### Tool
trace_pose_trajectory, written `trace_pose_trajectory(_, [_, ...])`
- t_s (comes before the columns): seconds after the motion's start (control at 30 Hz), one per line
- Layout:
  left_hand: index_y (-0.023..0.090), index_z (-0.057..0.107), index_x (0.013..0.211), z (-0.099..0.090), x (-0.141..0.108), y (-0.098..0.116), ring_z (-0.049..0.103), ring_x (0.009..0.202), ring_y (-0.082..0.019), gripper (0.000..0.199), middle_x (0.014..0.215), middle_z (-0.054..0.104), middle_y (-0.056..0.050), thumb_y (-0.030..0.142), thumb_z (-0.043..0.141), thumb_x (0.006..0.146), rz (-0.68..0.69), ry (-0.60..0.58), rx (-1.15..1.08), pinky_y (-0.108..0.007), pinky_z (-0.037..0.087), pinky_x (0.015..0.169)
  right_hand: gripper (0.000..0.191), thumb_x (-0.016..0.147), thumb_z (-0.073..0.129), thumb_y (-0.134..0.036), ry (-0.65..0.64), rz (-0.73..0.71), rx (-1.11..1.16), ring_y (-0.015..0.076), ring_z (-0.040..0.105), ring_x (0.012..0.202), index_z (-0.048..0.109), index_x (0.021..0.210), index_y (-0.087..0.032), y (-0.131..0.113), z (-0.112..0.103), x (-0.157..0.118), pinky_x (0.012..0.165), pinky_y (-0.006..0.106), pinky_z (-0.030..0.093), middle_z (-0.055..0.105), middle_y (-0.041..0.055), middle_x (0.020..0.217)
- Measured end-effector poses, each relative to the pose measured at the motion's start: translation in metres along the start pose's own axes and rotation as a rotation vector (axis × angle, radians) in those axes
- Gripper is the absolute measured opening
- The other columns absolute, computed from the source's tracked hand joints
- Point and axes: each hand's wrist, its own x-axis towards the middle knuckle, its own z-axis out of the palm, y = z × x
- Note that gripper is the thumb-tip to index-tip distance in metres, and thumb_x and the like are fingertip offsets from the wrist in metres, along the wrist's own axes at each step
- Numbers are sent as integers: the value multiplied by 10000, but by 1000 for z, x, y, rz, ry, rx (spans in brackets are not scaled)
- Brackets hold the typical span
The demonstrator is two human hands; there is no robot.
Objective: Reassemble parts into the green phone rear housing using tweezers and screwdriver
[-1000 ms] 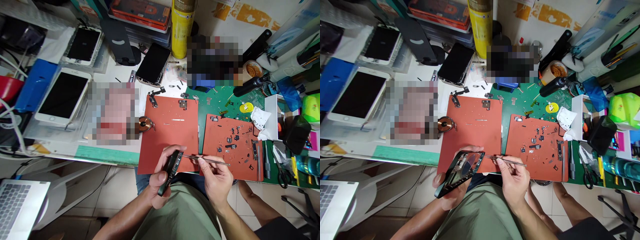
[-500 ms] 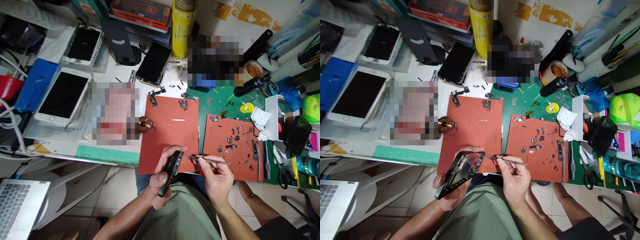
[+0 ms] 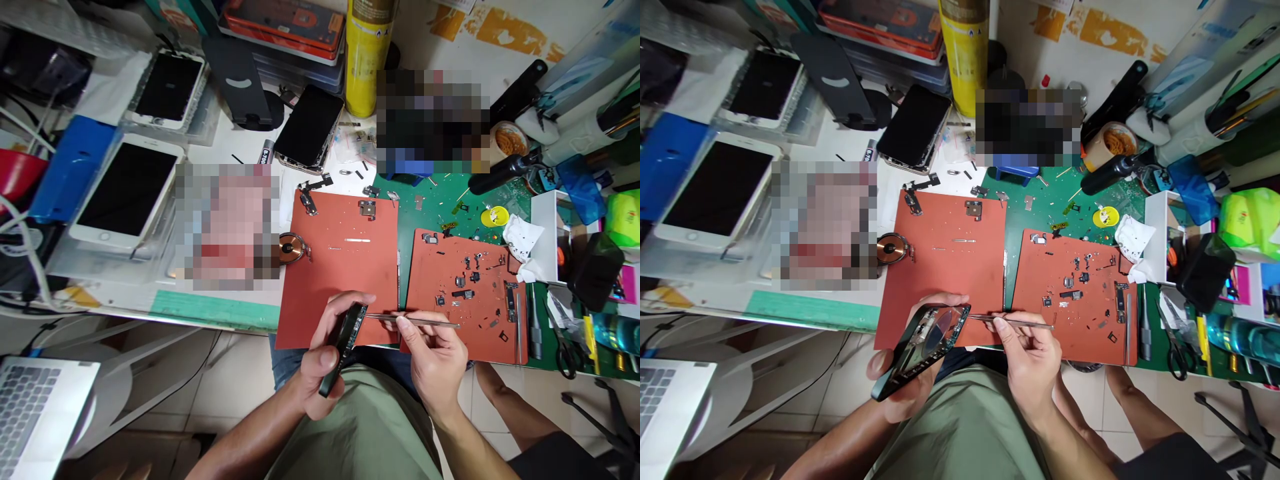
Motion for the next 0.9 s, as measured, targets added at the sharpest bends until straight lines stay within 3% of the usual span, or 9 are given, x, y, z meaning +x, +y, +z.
trace_pose_trajectory(0.13, [328,670,1477,-1,-1,-1,592,1365,-427,897,1475,641,-122,983,522,882,22,-27,16,-567,479,1167,96,974,861,-202,6,0,7,219,878,811,811,1053,-223,0,1,-1,795,322,753,882,50,957])
trace_pose_trajectory(0.67, [246,668,1496,-11,4,-10,619,1304,-411,1003,1456,636,-144,1010,459,881,62,-81,19,-531,518,1134,84,968,866,-207,-20,28,-6,206,877,811,826,1030,-246,-6,0,1,786,282,742,880,28,925])
trace_pose_trajectory(0.77, [256,665,1501,-11,3,-11,619,1320,-425,987,1465,639,-143,998,525,866,73,-92,12,-548,516,1137,121,969,847,-163,-35,-46,-59,202,881,840,828,1046,-254,-7,-1,0,795,270,743,885,24,959])
trace_pose_trajectory(0.9, [277,650,1514,-9,2,-12,622,1325,-414,946,1483,634,-137,974,553,882,121,-86,14,-556,503,1141,271,940,816,-44,-97,-273,-205,222,886,937,833,1095,-267,-5,-9,-4,897,323,750,889,20,1021])
